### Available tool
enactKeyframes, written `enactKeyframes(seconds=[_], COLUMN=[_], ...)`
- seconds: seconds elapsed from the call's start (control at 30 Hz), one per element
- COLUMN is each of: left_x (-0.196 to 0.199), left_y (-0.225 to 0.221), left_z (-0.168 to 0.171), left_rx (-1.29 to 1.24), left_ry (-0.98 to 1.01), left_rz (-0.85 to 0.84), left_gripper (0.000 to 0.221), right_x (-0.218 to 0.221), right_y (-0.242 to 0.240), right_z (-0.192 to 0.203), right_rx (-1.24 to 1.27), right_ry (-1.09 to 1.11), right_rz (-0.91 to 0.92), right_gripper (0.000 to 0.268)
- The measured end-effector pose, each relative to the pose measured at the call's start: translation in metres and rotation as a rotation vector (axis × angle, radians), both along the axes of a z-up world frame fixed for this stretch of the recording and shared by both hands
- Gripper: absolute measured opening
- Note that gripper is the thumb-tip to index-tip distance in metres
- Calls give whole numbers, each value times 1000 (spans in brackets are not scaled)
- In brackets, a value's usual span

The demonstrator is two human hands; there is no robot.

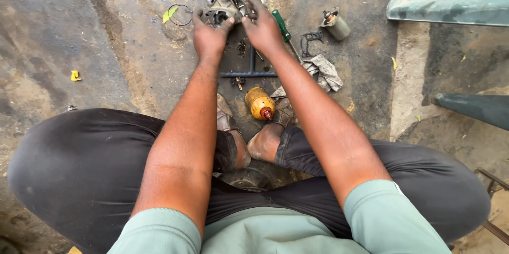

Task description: The recorder is disassembling, cleaning, and repairing a mechanical housing part, likely from a motorcycle, using various hand tools.

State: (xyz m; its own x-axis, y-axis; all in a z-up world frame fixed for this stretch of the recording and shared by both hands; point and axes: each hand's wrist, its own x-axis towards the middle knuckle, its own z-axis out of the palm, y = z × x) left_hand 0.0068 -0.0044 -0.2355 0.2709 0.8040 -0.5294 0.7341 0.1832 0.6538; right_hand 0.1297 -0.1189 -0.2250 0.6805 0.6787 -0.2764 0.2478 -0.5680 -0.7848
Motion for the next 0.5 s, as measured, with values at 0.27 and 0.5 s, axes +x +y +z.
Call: enactKeyframes(seconds=[0.27,0.5], left_x=[8,18], left_y=[25,19], left_z=[-7,0], left_rx=[-280,111], left_ry=[-68,-9], left_rz=[171,-44], left_gripper=[71,72], right_x=[-22,-8], right_y=[21,11], right_z=[-33,-8], right_rx=[-98,-34], right_ry=[461,402], right_rz=[-122,-404], right_gripper=[31,29])
